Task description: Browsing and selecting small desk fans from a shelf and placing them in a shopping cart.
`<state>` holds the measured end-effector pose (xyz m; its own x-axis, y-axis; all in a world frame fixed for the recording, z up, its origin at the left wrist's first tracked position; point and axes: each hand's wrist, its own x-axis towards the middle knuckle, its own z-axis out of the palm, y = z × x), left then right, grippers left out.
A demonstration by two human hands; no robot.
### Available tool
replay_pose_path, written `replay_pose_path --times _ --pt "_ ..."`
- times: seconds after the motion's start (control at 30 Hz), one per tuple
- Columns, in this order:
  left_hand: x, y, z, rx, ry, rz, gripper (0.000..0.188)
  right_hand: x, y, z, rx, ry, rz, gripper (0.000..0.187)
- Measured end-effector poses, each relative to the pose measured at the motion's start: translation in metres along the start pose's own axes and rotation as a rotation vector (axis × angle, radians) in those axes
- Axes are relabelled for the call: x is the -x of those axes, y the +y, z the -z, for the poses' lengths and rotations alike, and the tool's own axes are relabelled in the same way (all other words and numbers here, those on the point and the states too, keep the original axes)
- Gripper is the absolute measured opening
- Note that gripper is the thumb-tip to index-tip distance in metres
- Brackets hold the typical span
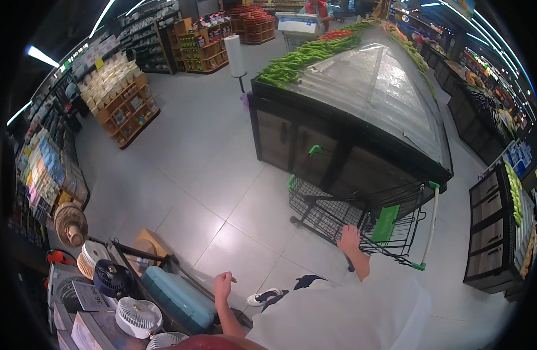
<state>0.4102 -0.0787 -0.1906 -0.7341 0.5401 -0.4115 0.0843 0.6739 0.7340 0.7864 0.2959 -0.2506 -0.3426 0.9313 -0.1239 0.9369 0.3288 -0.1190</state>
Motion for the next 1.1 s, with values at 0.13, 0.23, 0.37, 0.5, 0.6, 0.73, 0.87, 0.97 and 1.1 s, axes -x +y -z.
replay_pose_path --times 0.13,0.23,0.37,0.5,0.6,0.73,0.87,0.97,1.1 --pt "-0.003 0.075 -0.076 -0.081 -0.093 -0.175 0.035 0.018 0.058 -0.002 0.165 -0.094 -0.083 0.086" --pt "0.018 0.128 -0.139 0.033 -0.118 -0.35 0.025 0.008 0.08 -0.005 0.078 -0.161 -0.024 0.081" --pt "0.037 0.174 -0.23 0.036 -0.344 -0.458 0.018 -0.016 0.106 -0.03 -0.196 -0.368 -0.114 0.062" --pt "0.04 0.214 -0.294 -0.138 -0.637 -0.641 0.013 -0.024 0.118 -0.034 -0.21 -0.373 -0.146 0.042" --pt "0.004 0.232 -0.319 -0.305 -0.669 -0.866 0.014 -0.031 0.114 -0.013 -0.227 -0.452 -0.142 0.039" --pt "-0.056 0.261 -0.35 -0.649 -0.481 -1.045 0.066 -0.047 0.112 -0.01 -0.259 -0.466 -0.209 0.05" --pt "-0.12 0.259 -0.379 -1.036 -0.565 -1.089 0.093 -0.06 0.11 0.008 -0.309 -0.591 -0.289 0.049" --pt "-0.144 0.267 -0.408 -1.224 -0.694 -1.098 0.091 -0.062 0.114 0.003 -0.361 -0.678 -0.377 0.047" --pt "-0.179 0.272 -0.446 -1.291 -1.071 -1.036 0.069 -0.059 0.108 -0.005 -0.313 -0.631 -0.419 0.039"
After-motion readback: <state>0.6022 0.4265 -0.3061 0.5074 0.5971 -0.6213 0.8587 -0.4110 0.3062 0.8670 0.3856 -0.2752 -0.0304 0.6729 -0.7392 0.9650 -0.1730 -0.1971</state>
